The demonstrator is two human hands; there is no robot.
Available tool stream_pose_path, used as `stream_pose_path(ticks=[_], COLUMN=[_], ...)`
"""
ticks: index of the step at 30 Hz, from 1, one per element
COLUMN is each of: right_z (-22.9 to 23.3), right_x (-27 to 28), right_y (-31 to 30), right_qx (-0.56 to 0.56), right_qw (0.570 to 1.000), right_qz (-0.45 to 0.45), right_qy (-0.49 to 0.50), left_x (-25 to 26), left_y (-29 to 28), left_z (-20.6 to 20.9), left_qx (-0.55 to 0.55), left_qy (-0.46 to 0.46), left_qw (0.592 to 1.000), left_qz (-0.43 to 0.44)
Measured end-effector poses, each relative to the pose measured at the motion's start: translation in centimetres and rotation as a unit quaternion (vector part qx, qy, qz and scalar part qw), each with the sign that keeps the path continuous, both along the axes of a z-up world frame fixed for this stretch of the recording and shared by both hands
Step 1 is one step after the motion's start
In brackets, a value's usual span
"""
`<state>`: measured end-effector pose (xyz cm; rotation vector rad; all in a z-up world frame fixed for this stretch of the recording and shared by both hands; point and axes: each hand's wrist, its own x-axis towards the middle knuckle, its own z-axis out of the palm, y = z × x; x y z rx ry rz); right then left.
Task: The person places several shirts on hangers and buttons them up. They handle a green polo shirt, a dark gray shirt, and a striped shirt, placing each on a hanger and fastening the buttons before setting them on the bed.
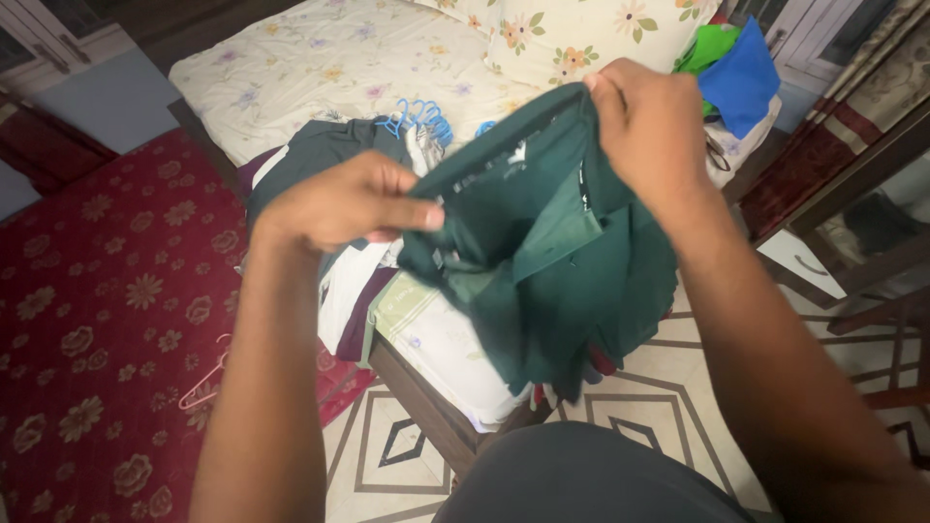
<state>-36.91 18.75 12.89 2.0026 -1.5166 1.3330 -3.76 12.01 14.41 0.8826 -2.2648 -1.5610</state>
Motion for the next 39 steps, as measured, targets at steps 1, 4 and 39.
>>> stream_pose_path(ticks=[1, 4, 39], right_z=[-0.1, -0.1, -1.0], right_x=[0.2, 0.7, -1.3], right_y=[0.3, 0.7, -0.3], right_qx=[-0.035, -0.091, 0.444], right_qw=[0.999, 0.985, 0.681], right_qz=[0.0, -0.07, 0.582], right_qy=[0.035, 0.127, -0.002], left_x=[0.2, 0.0, 10.3], left_y=[0.1, 0.0, 2.4], left_z=[-0.1, -0.2, 0.2], left_qx=[-0.021, -0.188, 0.138], left_qy=[-0.005, -0.136, 0.156], left_qw=[1.0, 0.973, 0.94], left_qz=[-0.019, -0.002, -0.272])
